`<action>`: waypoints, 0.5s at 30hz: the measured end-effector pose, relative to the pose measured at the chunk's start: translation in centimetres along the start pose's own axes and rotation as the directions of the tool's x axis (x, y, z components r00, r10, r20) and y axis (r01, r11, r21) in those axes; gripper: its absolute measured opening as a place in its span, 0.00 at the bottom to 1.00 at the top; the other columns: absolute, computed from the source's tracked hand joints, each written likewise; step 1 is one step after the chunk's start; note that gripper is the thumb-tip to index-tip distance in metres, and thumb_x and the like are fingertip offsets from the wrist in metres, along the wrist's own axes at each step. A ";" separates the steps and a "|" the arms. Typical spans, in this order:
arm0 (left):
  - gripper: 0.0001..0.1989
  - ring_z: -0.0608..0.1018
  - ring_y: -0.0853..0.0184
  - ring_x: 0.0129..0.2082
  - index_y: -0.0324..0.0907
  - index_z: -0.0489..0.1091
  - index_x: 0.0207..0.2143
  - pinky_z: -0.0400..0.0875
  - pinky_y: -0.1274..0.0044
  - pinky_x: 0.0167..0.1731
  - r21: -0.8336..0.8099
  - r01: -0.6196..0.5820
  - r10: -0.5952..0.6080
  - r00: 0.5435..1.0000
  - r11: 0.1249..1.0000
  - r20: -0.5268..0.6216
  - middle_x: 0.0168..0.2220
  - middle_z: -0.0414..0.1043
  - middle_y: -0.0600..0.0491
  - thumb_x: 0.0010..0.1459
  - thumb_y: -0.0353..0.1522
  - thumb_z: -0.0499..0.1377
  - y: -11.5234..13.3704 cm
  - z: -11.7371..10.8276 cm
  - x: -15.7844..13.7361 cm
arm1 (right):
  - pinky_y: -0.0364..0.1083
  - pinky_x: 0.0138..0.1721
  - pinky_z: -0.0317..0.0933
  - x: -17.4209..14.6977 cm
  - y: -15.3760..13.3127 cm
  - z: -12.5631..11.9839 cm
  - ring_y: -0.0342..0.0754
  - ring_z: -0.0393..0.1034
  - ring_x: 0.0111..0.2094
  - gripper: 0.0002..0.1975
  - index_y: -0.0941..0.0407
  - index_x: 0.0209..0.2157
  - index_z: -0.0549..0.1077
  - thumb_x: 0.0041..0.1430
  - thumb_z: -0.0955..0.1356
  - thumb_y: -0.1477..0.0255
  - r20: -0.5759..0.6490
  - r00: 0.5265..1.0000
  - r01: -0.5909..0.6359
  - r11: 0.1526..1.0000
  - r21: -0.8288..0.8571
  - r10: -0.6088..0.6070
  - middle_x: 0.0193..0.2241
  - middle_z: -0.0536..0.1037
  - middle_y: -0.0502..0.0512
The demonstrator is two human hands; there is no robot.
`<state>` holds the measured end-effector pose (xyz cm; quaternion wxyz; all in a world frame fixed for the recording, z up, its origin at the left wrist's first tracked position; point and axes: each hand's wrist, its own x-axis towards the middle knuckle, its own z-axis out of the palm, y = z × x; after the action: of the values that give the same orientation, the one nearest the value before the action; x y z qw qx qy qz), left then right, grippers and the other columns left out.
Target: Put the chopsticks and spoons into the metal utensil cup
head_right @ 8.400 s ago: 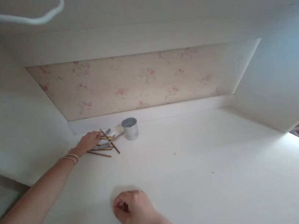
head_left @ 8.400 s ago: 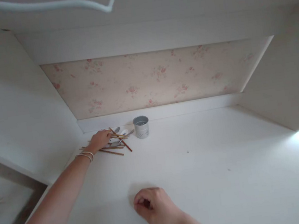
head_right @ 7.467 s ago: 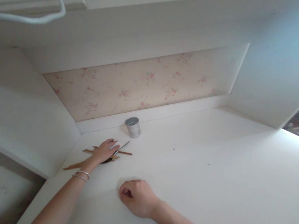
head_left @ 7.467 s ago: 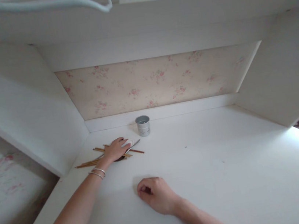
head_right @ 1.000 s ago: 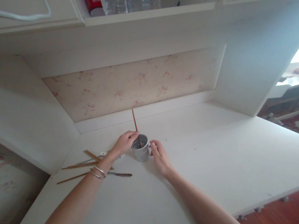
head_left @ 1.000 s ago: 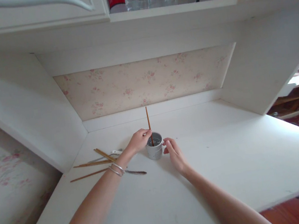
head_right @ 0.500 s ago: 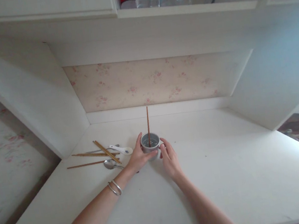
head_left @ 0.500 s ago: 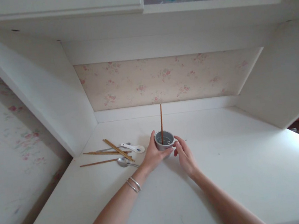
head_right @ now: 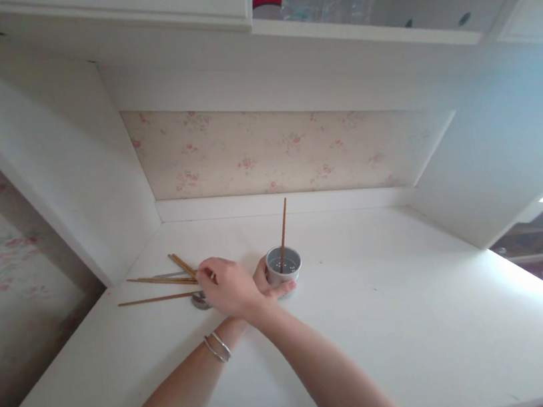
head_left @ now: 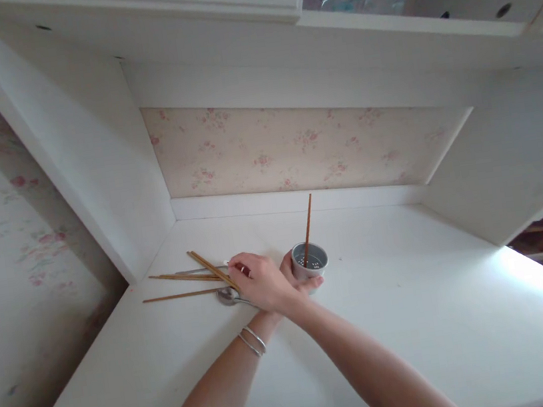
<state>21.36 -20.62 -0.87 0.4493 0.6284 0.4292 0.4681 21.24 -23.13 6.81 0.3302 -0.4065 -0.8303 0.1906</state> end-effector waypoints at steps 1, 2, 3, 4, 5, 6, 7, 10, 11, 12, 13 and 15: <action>0.37 0.75 0.57 0.45 0.42 0.59 0.54 0.67 0.68 0.47 -0.041 0.006 -0.006 1.000 0.999 0.013 0.45 0.72 0.45 0.41 0.33 0.69 -0.1 -0.1 0.0 | 0.44 0.39 0.63 1.3 -0.1 1.1 0.46 0.72 0.37 0.12 0.53 0.41 0.71 0.64 0.58 0.69 0.099 0.995 0.008 0.997 -0.080 0.000 0.37 0.78 0.53; 0.39 0.74 0.57 0.47 0.42 0.58 0.54 0.66 0.67 0.48 -0.071 0.009 -0.008 1.000 0.997 0.025 0.46 0.72 0.45 0.39 0.34 0.70 0.0 -0.2 0.1 | 0.46 0.39 0.64 2.6 0.0 2.1 0.48 0.73 0.38 0.12 0.54 0.41 0.71 0.63 0.58 0.69 0.185 0.982 0.013 0.982 -0.189 0.023 0.38 0.78 0.55; 0.41 0.73 0.56 0.48 0.43 0.58 0.55 0.64 0.66 0.49 -0.093 0.013 -0.010 0.999 0.996 0.034 0.47 0.71 0.45 0.38 0.35 0.70 0.1 -0.4 0.0 | 0.48 0.38 0.65 3.6 0.1 3.0 0.50 0.73 0.39 0.12 0.55 0.42 0.71 0.63 0.59 0.70 0.267 0.962 0.027 0.957 -0.289 0.053 0.40 0.77 0.58; 0.41 0.73 0.55 0.48 0.44 0.59 0.55 0.63 0.65 0.51 -0.110 0.018 -0.014 0.999 0.994 0.040 0.48 0.71 0.45 0.38 0.36 0.71 0.2 -0.5 0.0 | 0.50 0.37 0.66 4.4 0.3 3.8 0.53 0.73 0.39 0.12 0.56 0.42 0.71 0.61 0.60 0.70 0.322 0.943 0.041 0.929 -0.368 0.086 0.40 0.77 0.60; 0.40 0.72 0.55 0.49 0.45 0.60 0.54 0.61 0.65 0.52 -0.123 0.022 -0.017 0.999 0.992 0.044 0.48 0.71 0.45 0.37 0.36 0.71 0.4 -0.7 -0.1 | 0.52 0.36 0.67 5.0 0.4 4.4 0.55 0.74 0.39 0.12 0.57 0.42 0.71 0.60 0.60 0.71 0.358 0.927 0.051 0.905 -0.422 0.114 0.40 0.77 0.62; 0.40 0.72 0.55 0.49 0.45 0.61 0.54 0.60 0.65 0.53 -0.133 0.021 -0.014 0.999 0.991 0.049 0.48 0.71 0.46 0.37 0.36 0.71 0.6 -0.8 -0.2 | 0.53 0.35 0.67 5.5 0.4 5.0 0.57 0.74 0.39 0.12 0.58 0.42 0.71 0.59 0.61 0.72 0.377 0.916 0.056 0.891 -0.451 0.134 0.39 0.77 0.64; 0.39 0.72 0.55 0.49 0.45 0.61 0.53 0.60 0.65 0.53 -0.151 0.015 -0.007 0.999 0.988 0.054 0.48 0.71 0.46 0.38 0.36 0.71 0.8 -0.9 -0.3 | 0.54 0.34 0.68 5.7 0.4 5.5 0.58 0.74 0.38 0.12 0.59 0.42 0.71 0.57 0.62 0.73 0.382 0.913 0.052 0.885 -0.463 0.146 0.38 0.77 0.65; 0.38 0.72 0.57 0.48 0.45 0.61 0.54 0.61 0.67 0.52 -0.222 0.001 0.013 0.998 0.975 0.062 0.48 0.71 0.47 0.39 0.35 0.70 1.0 -0.9 -0.5 | 0.54 0.35 0.68 5.9 0.3 6.4 0.59 0.74 0.39 0.13 0.60 0.42 0.71 0.54 0.64 0.75 0.367 0.914 0.032 0.873 -0.487 0.172 0.38 0.77 0.66; 0.38 0.72 0.58 0.48 0.45 0.60 0.54 0.61 0.68 0.52 -0.231 -0.001 0.016 0.998 0.973 0.062 0.48 0.71 0.47 0.39 0.34 0.70 1.0 -0.8 -0.5 | 0.53 0.36 0.68 5.9 0.2 6.6 0.58 0.74 0.41 0.13 0.60 0.42 0.71 0.54 0.64 0.76 0.363 0.915 0.029 0.869 -0.493 0.176 0.38 0.77 0.66; 0.38 0.72 0.58 0.48 0.45 0.60 0.54 0.61 0.68 0.52 -0.236 -0.001 0.014 0.998 0.972 0.057 0.48 0.71 0.47 0.39 0.34 0.70 0.9 -0.7 -0.4 | 0.53 0.37 0.68 5.8 0.2 6.7 0.58 0.73 0.42 0.13 0.60 0.42 0.71 0.54 0.64 0.77 0.359 0.916 0.026 0.867 -0.498 0.178 0.39 0.76 0.66; 0.38 0.72 0.58 0.48 0.45 0.61 0.54 0.61 0.67 0.52 -0.242 0.001 0.012 0.999 0.970 0.052 0.48 0.71 0.47 0.39 0.34 0.71 0.7 -0.6 -0.4 | 0.52 0.38 0.68 5.8 0.3 6.8 0.57 0.73 0.43 0.13 0.60 0.42 0.71 0.54 0.63 0.77 0.355 0.917 0.024 0.865 -0.501 0.180 0.40 0.76 0.66; 0.38 0.72 0.57 0.48 0.45 0.61 0.53 0.62 0.67 0.52 -0.264 0.010 0.004 0.999 0.965 0.051 0.48 0.71 0.47 0.38 0.33 0.71 0.5 -0.4 -0.3 | 0.52 0.39 0.68 5.6 0.4 6.9 0.56 0.72 0.44 0.13 0.60 0.43 0.70 0.55 0.63 0.78 0.348 0.918 0.015 0.863 -0.506 0.188 0.40 0.76 0.66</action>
<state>20.95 -20.95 -0.42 0.5404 0.5742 0.3523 0.5041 14.05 -18.69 3.87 0.0350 -0.4698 -0.8800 0.0609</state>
